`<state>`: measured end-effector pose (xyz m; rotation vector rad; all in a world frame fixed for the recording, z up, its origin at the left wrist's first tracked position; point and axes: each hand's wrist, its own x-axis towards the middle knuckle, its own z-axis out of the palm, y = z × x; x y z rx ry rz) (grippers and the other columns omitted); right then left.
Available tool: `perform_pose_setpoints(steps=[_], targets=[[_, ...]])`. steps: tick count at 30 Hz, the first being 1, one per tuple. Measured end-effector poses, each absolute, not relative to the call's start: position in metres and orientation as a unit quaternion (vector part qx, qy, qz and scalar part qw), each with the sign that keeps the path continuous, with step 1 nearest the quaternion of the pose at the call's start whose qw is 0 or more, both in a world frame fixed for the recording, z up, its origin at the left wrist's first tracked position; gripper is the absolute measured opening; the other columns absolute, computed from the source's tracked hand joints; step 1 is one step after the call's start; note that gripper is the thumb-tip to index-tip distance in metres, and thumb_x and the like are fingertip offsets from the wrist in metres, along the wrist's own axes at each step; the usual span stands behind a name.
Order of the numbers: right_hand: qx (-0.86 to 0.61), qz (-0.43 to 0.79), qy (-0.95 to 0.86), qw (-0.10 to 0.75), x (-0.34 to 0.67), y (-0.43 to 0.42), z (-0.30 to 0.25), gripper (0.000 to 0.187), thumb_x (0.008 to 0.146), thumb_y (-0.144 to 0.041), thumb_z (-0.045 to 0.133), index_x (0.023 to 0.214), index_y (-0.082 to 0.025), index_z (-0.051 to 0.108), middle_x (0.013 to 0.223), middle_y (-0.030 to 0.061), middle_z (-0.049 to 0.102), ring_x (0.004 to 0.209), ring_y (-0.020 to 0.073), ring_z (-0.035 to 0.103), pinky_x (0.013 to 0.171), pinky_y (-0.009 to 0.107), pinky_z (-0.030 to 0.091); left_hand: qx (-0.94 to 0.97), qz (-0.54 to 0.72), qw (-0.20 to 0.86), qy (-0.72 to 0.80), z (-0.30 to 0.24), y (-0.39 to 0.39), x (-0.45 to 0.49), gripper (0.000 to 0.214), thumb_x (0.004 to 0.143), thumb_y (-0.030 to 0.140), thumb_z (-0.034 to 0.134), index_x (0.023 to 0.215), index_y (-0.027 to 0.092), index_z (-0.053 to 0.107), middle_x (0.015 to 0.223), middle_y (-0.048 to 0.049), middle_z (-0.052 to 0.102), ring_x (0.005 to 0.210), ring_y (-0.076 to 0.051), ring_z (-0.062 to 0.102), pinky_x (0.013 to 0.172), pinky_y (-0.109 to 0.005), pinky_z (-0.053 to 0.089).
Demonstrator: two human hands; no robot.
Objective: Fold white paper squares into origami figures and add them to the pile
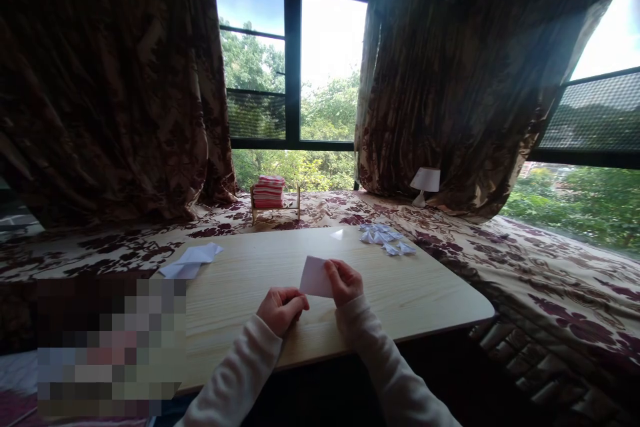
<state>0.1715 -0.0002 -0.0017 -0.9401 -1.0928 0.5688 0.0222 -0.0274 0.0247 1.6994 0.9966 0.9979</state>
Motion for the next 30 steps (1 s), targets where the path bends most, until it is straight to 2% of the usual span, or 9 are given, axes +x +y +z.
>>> perform_pose_setpoints(steps=[5, 11, 15, 18, 20, 24, 27, 30], targets=[[-0.419, 0.259, -0.537, 0.685, 0.17, 0.001, -0.005, 0.03, 0.071, -0.042, 0.054, 0.068, -0.014, 0.062, 0.056, 0.0019, 0.055, 0.052, 0.0114, 0.046, 0.047, 0.022, 0.038, 0.657, 0.487, 0.38, 0.432, 0.028, -0.028, 0.023, 0.022, 0.066, 0.034, 0.052, 0.054, 0.015, 0.057, 0.046, 0.0038, 0.045, 0.047, -0.01, 0.041, 0.046, -0.021, 0.031], [-0.416, 0.243, -0.573, 0.662, 0.165, 0.0, -0.007, 0.03, 0.073, -0.042, 0.052, 0.066, -0.014, 0.061, 0.054, 0.0015, 0.054, 0.05, 0.0109, 0.045, 0.046, 0.022, 0.037, 0.699, 0.422, 0.425, 0.391, 0.023, -0.026, 0.024, 0.018, 0.064, 0.029, 0.055, 0.056, 0.013, 0.06, 0.05, 0.001, 0.053, 0.05, -0.012, 0.045, 0.049, -0.022, 0.033], [-0.427, 0.239, -0.552, 0.675, 0.169, 0.0, -0.004, 0.03, 0.074, -0.042, 0.052, 0.07, -0.014, 0.062, 0.058, 0.0021, 0.056, 0.053, 0.0112, 0.046, 0.047, 0.022, 0.039, 0.72, 0.41, 0.388, 0.404, 0.02, -0.023, 0.022, 0.023, 0.069, 0.031, 0.052, 0.058, 0.013, 0.062, 0.049, 0.0012, 0.052, 0.049, -0.012, 0.043, 0.05, -0.023, 0.032], [-0.406, 0.288, -0.537, 0.681, 0.169, 0.0, -0.002, 0.03, 0.072, -0.043, 0.054, 0.072, -0.014, 0.061, 0.058, 0.0011, 0.056, 0.052, 0.0108, 0.047, 0.047, 0.022, 0.039, 0.718, 0.457, 0.325, 0.413, 0.02, -0.023, 0.021, 0.025, 0.071, 0.032, 0.051, 0.059, 0.014, 0.062, 0.058, -0.0018, 0.059, 0.06, -0.015, 0.05, 0.06, -0.025, 0.037], [-0.384, 0.345, -0.553, 0.654, 0.166, -0.002, -0.002, 0.028, 0.069, -0.042, 0.058, 0.069, -0.014, 0.061, 0.055, -0.0001, 0.055, 0.05, 0.0105, 0.047, 0.047, 0.022, 0.04, 0.702, 0.494, 0.289, 0.424, 0.021, -0.024, 0.021, 0.025, 0.072, 0.033, 0.05, 0.06, 0.015, 0.062, 0.062, -0.0027, 0.061, 0.065, -0.017, 0.052, 0.065, -0.027, 0.039], [-0.344, 0.413, -0.596, 0.597, 0.154, -0.006, -0.004, 0.024, 0.062, -0.037, 0.066, 0.067, -0.013, 0.062, 0.058, 0.0017, 0.06, 0.054, 0.0135, 0.052, 0.053, 0.026, 0.044, 0.679, 0.534, 0.275, 0.421, 0.021, -0.024, 0.022, 0.024, 0.071, 0.035, 0.052, 0.058, 0.016, 0.061, 0.059, -0.0016, 0.058, 0.065, -0.017, 0.052, 0.064, -0.026, 0.04], [-0.339, 0.422, -0.586, 0.603, 0.151, -0.008, -0.005, 0.024, 0.061, -0.036, 0.067, 0.07, -0.013, 0.064, 0.063, 0.0033, 0.063, 0.058, 0.016, 0.056, 0.057, 0.029, 0.046, 0.69, 0.536, 0.259, 0.411, 0.019, -0.021, 0.022, 0.023, 0.069, 0.034, 0.054, 0.054, 0.017, 0.058, 0.058, -0.001, 0.057, 0.063, -0.016, 0.051, 0.063, -0.025, 0.041], [-0.344, 0.417, -0.58, 0.609, 0.153, -0.008, -0.004, 0.021, 0.061, -0.033, 0.066, 0.065, -0.013, 0.063, 0.058, 0.0018, 0.061, 0.056, 0.0148, 0.054, 0.055, 0.027, 0.044, 0.72, 0.524, 0.208, 0.405, 0.015, -0.017, 0.022, 0.022, 0.071, 0.029, 0.052, 0.053, 0.017, 0.057, 0.058, -0.0008, 0.055, 0.061, -0.015, 0.049, 0.062, -0.025, 0.04]])
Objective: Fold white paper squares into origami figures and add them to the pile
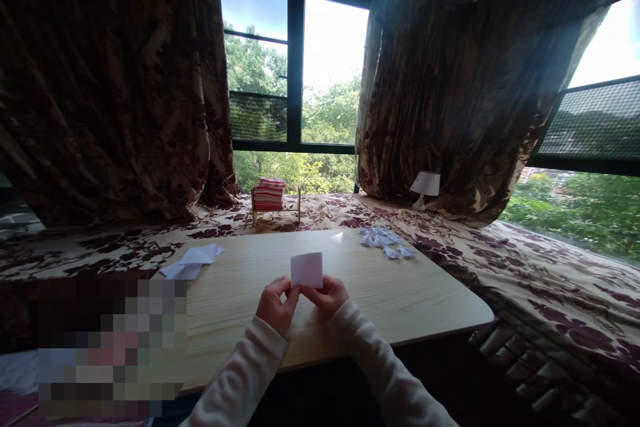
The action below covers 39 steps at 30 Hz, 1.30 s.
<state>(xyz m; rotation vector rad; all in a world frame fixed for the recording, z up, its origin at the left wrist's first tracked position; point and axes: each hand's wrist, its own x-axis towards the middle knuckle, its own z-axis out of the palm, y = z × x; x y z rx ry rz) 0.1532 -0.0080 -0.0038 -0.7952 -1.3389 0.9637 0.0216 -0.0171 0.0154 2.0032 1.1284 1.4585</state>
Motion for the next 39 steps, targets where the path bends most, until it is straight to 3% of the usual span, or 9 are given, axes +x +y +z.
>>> perform_pose_setpoints(steps=[4, 10, 16, 22, 30, 35, 39], targets=[[-0.345, 0.404, -0.583, 0.615, 0.152, -0.009, -0.002, 0.016, 0.062, -0.028, 0.063, 0.059, -0.013, 0.061, 0.052, -0.0006, 0.056, 0.05, 0.0109, 0.047, 0.049, 0.024, 0.039, 0.743, 0.508, 0.132, 0.415, 0.011, -0.016, 0.022, 0.024, 0.075, 0.024, 0.047, 0.053, 0.017, 0.053, 0.058, -0.0006, 0.051, 0.06, -0.014, 0.048, 0.062, -0.025, 0.039], [-0.415, 0.369, -0.534, 0.638, 0.15, -0.002, -0.006, 0.019, 0.059, -0.029, 0.063, 0.05, -0.013, 0.06, 0.042, -0.0024, 0.049, 0.043, 0.0084, 0.04, 0.042, 0.021, 0.033, 0.711, 0.526, 0.141, 0.444, 0.012, -0.016, 0.018, 0.026, 0.076, 0.029, 0.046, 0.055, 0.017, 0.056, 0.057, 0.0001, 0.052, 0.061, -0.014, 0.05, 0.061, -0.023, 0.039], [-0.459, 0.333, -0.46, 0.683, 0.19, 0.006, -0.009, 0.025, 0.063, -0.039, 0.061, 0.062, -0.014, 0.063, 0.046, -0.0021, 0.052, 0.042, 0.0084, 0.041, 0.041, 0.021, 0.034, 0.555, 0.607, 0.165, 0.544, 0.01, -0.005, -0.005, 0.022, 0.07, 0.035, 0.053, 0.058, 0.017, 0.06, 0.056, 0.0003, 0.057, 0.063, -0.016, 0.053, 0.062, -0.024, 0.039], [-0.419, 0.382, -0.533, 0.627, 0.154, -0.004, -0.006, 0.022, 0.063, -0.037, 0.06, 0.063, -0.015, 0.061, 0.053, -0.0004, 0.056, 0.048, 0.0102, 0.047, 0.044, 0.021, 0.036, 0.632, 0.566, 0.243, 0.47, 0.015, -0.016, 0.021, 0.023, 0.07, 0.035, 0.053, 0.059, 0.016, 0.062, 0.059, 0.0004, 0.06, 0.064, -0.015, 0.055, 0.062, -0.024, 0.041], [-0.4, 0.403, -0.5, 0.653, 0.142, -0.007, -0.001, 0.02, 0.059, -0.029, 0.06, 0.049, -0.017, 0.048, 0.043, -0.0061, 0.044, 0.043, 0.007, 0.038, 0.043, 0.02, 0.031, 0.616, 0.523, 0.374, 0.456, 0.02, -0.022, 0.033, 0.021, 0.061, 0.033, 0.059, 0.053, 0.014, 0.063, 0.052, -0.0019, 0.06, 0.062, -0.019, 0.057, 0.061, -0.027, 0.041], [-0.423, 0.384, -0.459, 0.68, 0.145, 0.0, -0.007, 0.017, 0.058, -0.03, 0.059, 0.052, -0.015, 0.054, 0.045, -0.005, 0.048, 0.045, 0.0074, 0.039, 0.046, 0.021, 0.033, 0.631, 0.513, 0.382, 0.439, 0.02, -0.025, 0.039, 0.018, 0.061, 0.031, 0.058, 0.056, 0.015, 0.064, 0.057, -0.0021, 0.062, 0.069, -0.02, 0.057, 0.063, -0.026, 0.039], [-0.44, 0.384, -0.42, 0.694, 0.155, 0.01, -0.007, 0.021, 0.056, -0.034, 0.061, 0.053, -0.015, 0.055, 0.045, -0.0049, 0.047, 0.043, 0.007, 0.038, 0.043, 0.021, 0.033, 0.625, 0.493, 0.412, 0.444, 0.019, -0.025, 0.038, 0.016, 0.058, 0.027, 0.056, 0.048, 0.016, 0.059, 0.049, 0.0009, 0.054, 0.058, -0.015, 0.05, 0.059, -0.025, 0.036]])
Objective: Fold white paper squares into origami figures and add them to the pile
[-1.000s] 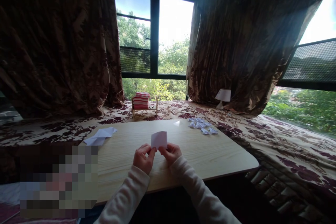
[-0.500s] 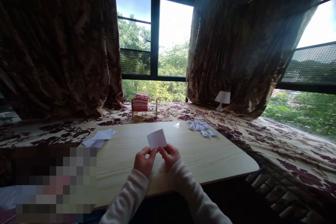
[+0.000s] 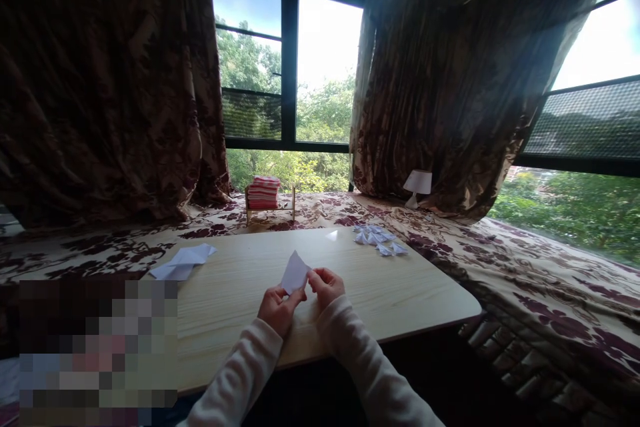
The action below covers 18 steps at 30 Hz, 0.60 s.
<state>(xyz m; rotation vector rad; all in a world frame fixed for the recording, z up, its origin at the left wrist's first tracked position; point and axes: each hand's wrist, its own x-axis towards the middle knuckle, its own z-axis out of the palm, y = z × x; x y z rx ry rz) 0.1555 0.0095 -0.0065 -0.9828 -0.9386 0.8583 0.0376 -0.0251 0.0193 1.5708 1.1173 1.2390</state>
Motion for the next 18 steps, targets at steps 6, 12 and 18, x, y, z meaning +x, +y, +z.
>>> perform_pose_setpoints(steps=[6, 12, 18], targets=[[-0.427, 0.438, -0.431, 0.663, 0.174, 0.007, -0.002, 0.035, 0.059, -0.046, 0.062, 0.065, -0.012, 0.063, 0.05, -0.0005, 0.053, 0.043, 0.008, 0.043, 0.037, 0.02, 0.032, 0.622, 0.453, 0.466, 0.437, 0.018, -0.022, 0.028, 0.021, 0.055, 0.023, 0.047, 0.034, 0.017, 0.044, 0.038, 0.0028, 0.039, 0.045, -0.01, 0.036, 0.048, -0.025, 0.028], [-0.339, 0.507, -0.526, 0.593, 0.177, 0.001, -0.009, 0.028, 0.056, -0.038, 0.071, 0.065, -0.013, 0.062, 0.045, -0.0044, 0.051, 0.037, 0.0043, 0.036, 0.036, 0.018, 0.026, 0.628, 0.452, 0.475, 0.42, 0.014, -0.021, 0.026, 0.023, 0.06, 0.029, 0.051, 0.041, 0.015, 0.049, 0.04, 0.0026, 0.043, 0.045, -0.01, 0.036, 0.048, -0.024, 0.029], [-0.279, 0.545, -0.52, 0.596, 0.173, 0.0, -0.01, 0.026, 0.057, -0.032, 0.072, 0.074, -0.014, 0.063, 0.054, -0.0023, 0.059, 0.043, 0.0076, 0.048, 0.041, 0.019, 0.038, 0.633, 0.479, 0.471, 0.385, 0.009, -0.017, 0.027, 0.032, 0.068, 0.042, 0.056, 0.062, 0.011, 0.059, 0.053, -0.0001, 0.052, 0.055, -0.012, 0.044, 0.055, -0.024, 0.035]])
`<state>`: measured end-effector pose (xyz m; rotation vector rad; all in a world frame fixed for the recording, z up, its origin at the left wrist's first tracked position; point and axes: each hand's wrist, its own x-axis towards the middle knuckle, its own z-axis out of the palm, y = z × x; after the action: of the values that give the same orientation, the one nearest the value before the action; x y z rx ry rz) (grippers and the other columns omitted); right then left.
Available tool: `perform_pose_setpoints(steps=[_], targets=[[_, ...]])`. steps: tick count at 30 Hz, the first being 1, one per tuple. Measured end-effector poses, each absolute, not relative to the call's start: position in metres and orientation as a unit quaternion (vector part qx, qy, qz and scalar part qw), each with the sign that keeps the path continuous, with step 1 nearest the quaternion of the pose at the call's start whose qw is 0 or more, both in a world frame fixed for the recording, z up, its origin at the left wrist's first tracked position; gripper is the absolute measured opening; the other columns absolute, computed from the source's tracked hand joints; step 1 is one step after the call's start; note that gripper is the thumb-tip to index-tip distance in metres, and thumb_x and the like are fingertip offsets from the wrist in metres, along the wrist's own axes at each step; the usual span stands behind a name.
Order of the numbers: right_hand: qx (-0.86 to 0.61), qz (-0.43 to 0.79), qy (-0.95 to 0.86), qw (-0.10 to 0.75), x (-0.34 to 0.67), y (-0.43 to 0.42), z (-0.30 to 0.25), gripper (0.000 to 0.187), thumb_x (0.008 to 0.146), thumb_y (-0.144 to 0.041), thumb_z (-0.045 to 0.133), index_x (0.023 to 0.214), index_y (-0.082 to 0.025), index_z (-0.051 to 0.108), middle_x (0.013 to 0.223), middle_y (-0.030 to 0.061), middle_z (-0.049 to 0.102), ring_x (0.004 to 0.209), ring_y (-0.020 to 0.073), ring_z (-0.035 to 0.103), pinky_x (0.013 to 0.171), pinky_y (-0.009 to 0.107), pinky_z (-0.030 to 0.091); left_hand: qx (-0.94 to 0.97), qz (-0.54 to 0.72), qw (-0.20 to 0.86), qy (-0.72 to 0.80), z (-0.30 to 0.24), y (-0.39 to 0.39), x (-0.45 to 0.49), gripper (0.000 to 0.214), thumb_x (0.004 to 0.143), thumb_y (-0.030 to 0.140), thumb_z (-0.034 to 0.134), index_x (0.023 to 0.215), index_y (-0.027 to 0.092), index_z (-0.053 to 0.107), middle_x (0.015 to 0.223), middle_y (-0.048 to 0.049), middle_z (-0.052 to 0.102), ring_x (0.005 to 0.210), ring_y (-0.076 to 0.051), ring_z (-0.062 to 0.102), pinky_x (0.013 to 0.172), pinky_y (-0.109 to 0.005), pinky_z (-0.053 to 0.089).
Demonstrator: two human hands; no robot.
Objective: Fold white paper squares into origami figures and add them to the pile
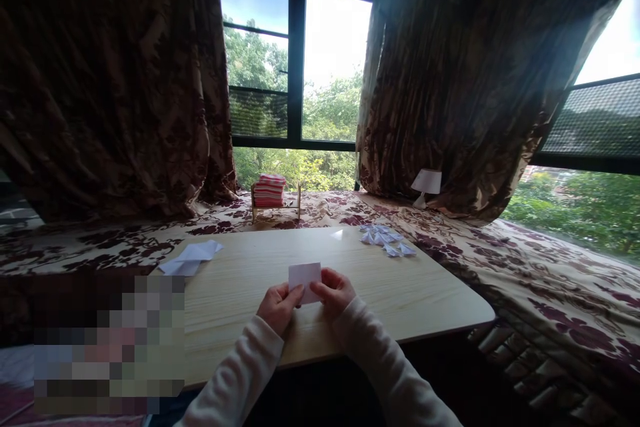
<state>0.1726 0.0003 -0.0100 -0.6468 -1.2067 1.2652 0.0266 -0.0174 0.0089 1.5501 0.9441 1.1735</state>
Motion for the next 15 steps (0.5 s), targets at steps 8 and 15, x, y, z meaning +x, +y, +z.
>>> perform_pose_setpoints(steps=[8, 15], targets=[[-0.238, 0.595, -0.537, 0.549, 0.175, -0.008, -0.002, 0.029, 0.059, -0.032, 0.071, 0.083, -0.016, 0.066, 0.068, 0.0018, 0.067, 0.06, 0.0203, 0.063, 0.061, 0.036, 0.05, 0.614, 0.462, 0.526, 0.365, 0.013, -0.018, 0.022, 0.031, 0.066, 0.042, 0.058, 0.065, 0.012, 0.064, 0.054, -0.0001, 0.056, 0.054, -0.012, 0.048, 0.055, -0.024, 0.037], [-0.239, 0.548, -0.584, 0.549, 0.171, -0.012, 0.0, 0.015, 0.06, -0.018, 0.065, 0.074, -0.017, 0.07, 0.072, 0.0033, 0.067, 0.067, 0.0187, 0.062, 0.069, 0.033, 0.049, 0.636, 0.455, 0.49, 0.386, 0.012, -0.013, 0.02, 0.026, 0.066, 0.034, 0.05, 0.058, 0.013, 0.063, 0.045, 0.0003, 0.054, 0.051, -0.013, 0.048, 0.053, -0.023, 0.035]])
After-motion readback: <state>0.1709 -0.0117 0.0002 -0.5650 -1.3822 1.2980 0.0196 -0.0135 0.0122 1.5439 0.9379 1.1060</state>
